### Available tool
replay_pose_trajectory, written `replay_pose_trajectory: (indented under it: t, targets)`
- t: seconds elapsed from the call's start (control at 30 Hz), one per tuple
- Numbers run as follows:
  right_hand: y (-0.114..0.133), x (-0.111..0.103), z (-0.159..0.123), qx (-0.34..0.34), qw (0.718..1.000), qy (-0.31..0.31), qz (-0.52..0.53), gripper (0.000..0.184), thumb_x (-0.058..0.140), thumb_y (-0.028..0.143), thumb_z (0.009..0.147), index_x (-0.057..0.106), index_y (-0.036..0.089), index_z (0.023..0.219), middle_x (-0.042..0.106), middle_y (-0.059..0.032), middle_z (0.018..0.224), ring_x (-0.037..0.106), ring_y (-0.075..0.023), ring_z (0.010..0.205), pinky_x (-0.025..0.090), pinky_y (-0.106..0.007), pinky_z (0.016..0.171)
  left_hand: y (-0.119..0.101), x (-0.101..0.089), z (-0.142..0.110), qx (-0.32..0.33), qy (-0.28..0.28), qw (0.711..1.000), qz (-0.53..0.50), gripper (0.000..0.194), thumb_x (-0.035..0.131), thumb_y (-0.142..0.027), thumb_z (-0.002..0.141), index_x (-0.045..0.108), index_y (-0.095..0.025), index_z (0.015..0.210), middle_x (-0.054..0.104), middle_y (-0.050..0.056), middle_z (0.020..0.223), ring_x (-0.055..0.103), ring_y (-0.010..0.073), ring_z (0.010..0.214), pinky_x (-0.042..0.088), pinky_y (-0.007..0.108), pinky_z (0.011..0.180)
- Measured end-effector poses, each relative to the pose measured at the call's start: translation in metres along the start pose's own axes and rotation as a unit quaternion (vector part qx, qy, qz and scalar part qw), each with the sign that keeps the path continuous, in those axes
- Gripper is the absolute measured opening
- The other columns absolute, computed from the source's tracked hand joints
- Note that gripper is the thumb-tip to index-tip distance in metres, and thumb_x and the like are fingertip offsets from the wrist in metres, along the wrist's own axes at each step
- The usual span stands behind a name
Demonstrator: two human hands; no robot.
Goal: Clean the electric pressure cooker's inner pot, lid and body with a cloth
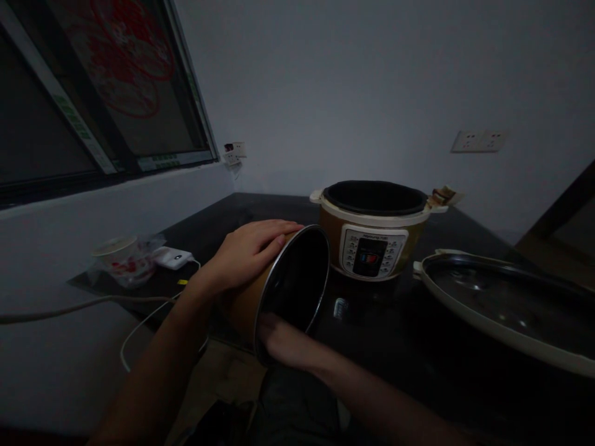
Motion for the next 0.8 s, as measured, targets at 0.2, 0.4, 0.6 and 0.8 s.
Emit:
replay_pose_trajectory:
  t: [0.2, 0.4, 0.6, 0.8]
  targets:
    - [-0.031, -0.022, -0.024, -0.011, 0.981, 0.030, -0.193, 0.047, 0.043, 0.013, 0.089, 0.047, 0.013, 0.136, 0.048, -0.0123, 0.141, 0.038, -0.0218, 0.134, 0.030, -0.039, 0.112, -0.001, 0.000, 0.001, 0.004, 0.005, 1.000, -0.001, 0.040, 0.031, -0.033, 0.097, 0.055, -0.024, 0.128, 0.059, -0.001, 0.132, 0.052, 0.0154, 0.122, 0.039, 0.034, 0.104]
    - [-0.060, -0.099, -0.018, -0.006, 0.916, -0.030, -0.401, 0.047, 0.045, 0.012, 0.088, 0.046, 0.003, 0.134, 0.031, -0.0210, 0.148, 0.015, -0.0291, 0.142, 0.011, -0.052, 0.116, -0.004, -0.001, 0.000, 0.018, 0.009, 1.000, 0.006, 0.041, 0.031, -0.032, 0.096, 0.054, -0.024, 0.128, 0.059, 0.000, 0.132, 0.051, 0.0164, 0.123, 0.039, 0.037, 0.105]
    - [-0.043, -0.143, -0.003, -0.041, 0.879, -0.047, -0.473, 0.048, 0.033, 0.007, 0.091, 0.044, 0.010, 0.138, 0.032, -0.0112, 0.150, 0.011, -0.0188, 0.143, 0.007, -0.044, 0.119, -0.006, -0.001, -0.004, 0.016, 0.007, 1.000, 0.010, 0.041, 0.032, -0.032, 0.096, 0.054, -0.022, 0.129, 0.058, 0.001, 0.133, 0.050, 0.0168, 0.124, 0.037, 0.035, 0.106]
    - [-0.059, -0.089, -0.033, -0.018, 0.886, -0.016, -0.464, 0.047, 0.046, 0.024, 0.091, 0.047, 0.011, 0.136, 0.040, -0.0123, 0.146, 0.025, -0.0255, 0.140, 0.016, -0.047, 0.117, -0.004, 0.001, 0.001, 0.014, 0.002, 1.000, 0.009, 0.040, 0.032, -0.032, 0.096, 0.056, -0.022, 0.127, 0.059, 0.000, 0.132, 0.052, 0.0159, 0.122, 0.038, 0.033, 0.104]
Point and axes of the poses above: each hand's wrist, its own z-axis towards the middle knuckle, its own x-axis out of the palm, y = z × x, the point moved 10 cm from there along z, towards the middle knuckle
